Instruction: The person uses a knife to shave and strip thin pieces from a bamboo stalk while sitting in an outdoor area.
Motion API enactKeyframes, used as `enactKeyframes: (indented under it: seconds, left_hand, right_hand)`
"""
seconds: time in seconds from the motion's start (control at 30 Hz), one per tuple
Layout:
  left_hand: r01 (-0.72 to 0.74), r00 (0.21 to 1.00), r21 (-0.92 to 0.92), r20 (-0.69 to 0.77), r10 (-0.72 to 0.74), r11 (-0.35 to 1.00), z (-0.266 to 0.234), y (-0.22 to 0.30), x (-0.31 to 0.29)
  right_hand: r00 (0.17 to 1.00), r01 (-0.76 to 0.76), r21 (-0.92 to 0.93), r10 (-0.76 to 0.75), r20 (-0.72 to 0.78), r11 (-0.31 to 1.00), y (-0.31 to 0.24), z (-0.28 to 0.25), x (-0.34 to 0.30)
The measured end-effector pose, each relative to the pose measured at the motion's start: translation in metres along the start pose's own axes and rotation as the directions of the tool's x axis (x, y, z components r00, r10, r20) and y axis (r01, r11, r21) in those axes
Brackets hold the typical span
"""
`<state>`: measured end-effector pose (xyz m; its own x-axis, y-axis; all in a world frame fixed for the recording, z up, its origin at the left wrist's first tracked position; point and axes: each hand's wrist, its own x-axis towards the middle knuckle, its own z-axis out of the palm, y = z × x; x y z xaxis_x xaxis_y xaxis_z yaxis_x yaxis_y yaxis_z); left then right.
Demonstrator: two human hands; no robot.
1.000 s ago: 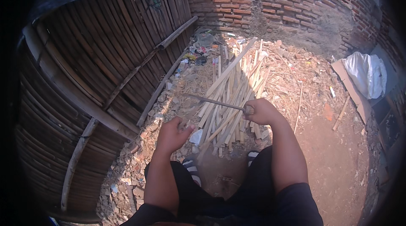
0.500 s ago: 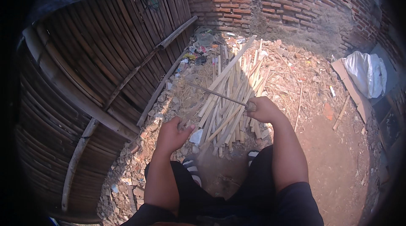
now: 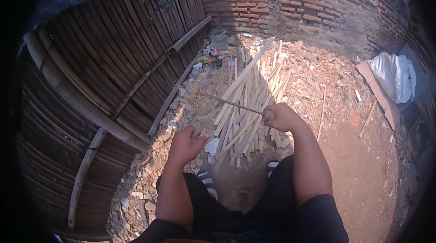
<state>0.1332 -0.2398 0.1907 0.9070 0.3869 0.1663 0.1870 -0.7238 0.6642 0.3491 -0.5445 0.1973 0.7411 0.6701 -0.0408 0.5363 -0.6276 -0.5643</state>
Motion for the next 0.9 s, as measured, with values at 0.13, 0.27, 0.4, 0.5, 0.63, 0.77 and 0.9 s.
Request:
enactKeyframes:
  seconds: [0.13,0.27,0.4,0.5,0.63,0.77,0.9]
  left_hand:
    - [0.014,1.000,-0.028,-0.011,-0.014,1.000,0.000,0.002,-0.002]
    - [-0.026,1.000,0.077,0.001,0.026,0.997,-0.002,0.002,0.001]
    - [0.000,1.000,0.058,0.012,-0.001,0.998,0.000,-0.002,0.001]
    - [0.004,1.000,0.018,0.022,-0.004,1.000,0.000,-0.003,0.001]
    - [0.017,0.999,-0.004,0.034,-0.017,1.000,-0.001,0.001,0.000]
    - [0.008,0.999,0.057,0.040,-0.010,0.998,-0.004,0.003,0.000]
    - [0.045,0.997,0.067,0.056,-0.048,0.997,-0.002,0.003,0.000]
  right_hand:
    - [1.000,-0.016,0.008,0.016,0.023,1.000,0.013,-0.001,0.005]
    - [0.939,-0.246,0.119,0.267,-0.215,0.962,0.051,0.004,0.016]
    - [0.965,-0.187,0.202,0.218,-0.145,0.961,0.032,0.003,0.009]
    - [0.998,-0.024,-0.002,0.024,-0.063,1.000,0.019,0.005,0.004]
    - [0.998,-0.020,-0.013,0.020,0.057,1.000,0.014,0.001,0.006]
    - [0.973,-0.169,0.072,0.178,-0.145,0.983,0.039,0.006,0.015]
    - [0.969,-0.178,0.094,0.191,-0.157,0.980,0.024,0.001,0.008]
